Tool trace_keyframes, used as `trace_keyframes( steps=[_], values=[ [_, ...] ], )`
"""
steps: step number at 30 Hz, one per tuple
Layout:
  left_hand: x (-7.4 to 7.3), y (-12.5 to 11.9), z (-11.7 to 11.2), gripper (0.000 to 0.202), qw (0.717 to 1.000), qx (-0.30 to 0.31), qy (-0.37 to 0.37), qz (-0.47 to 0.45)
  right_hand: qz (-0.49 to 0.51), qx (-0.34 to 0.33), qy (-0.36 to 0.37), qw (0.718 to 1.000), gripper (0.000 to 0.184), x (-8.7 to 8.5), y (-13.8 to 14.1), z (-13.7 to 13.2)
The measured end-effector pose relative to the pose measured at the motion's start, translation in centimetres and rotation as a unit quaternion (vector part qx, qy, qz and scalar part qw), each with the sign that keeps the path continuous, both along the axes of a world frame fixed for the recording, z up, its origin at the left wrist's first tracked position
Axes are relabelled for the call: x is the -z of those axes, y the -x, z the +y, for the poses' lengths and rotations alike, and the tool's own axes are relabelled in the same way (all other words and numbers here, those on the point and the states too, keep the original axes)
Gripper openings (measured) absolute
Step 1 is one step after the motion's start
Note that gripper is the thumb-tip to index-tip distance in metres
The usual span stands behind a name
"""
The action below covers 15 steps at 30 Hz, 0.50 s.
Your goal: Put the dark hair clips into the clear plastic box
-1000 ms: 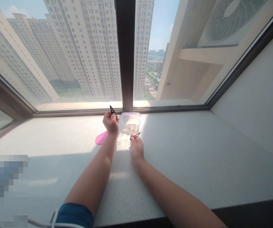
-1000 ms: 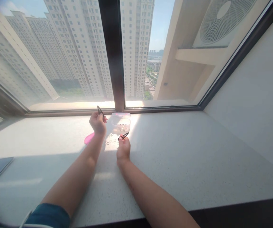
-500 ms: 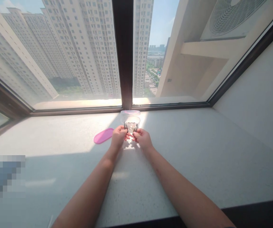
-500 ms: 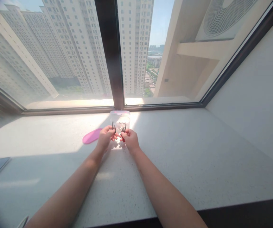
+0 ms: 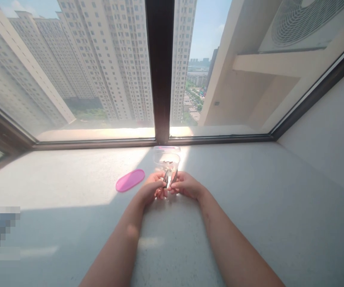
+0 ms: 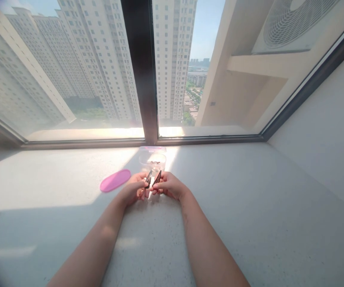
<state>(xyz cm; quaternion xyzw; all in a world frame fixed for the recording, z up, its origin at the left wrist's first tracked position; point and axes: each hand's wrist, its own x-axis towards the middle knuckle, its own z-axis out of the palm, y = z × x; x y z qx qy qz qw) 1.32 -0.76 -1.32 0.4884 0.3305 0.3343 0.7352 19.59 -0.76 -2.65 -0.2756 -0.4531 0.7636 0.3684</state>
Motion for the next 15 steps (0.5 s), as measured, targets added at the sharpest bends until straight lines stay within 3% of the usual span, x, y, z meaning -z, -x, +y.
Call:
trace_keyframes(
  steps=[9,15],
  values=[
    [-0.7,1.2,0.7,0.054,0.988,0.139,0.055,0.036,-0.036,-0.106,0.004,0.994,0.032,0.0,-1.0,0.1],
    [-1.0,1.4,1.2,0.046,0.980,0.181,0.063,0.048,-0.043,-0.166,0.022,0.985,0.035,-0.4,-1.0,0.7]
  ],
)
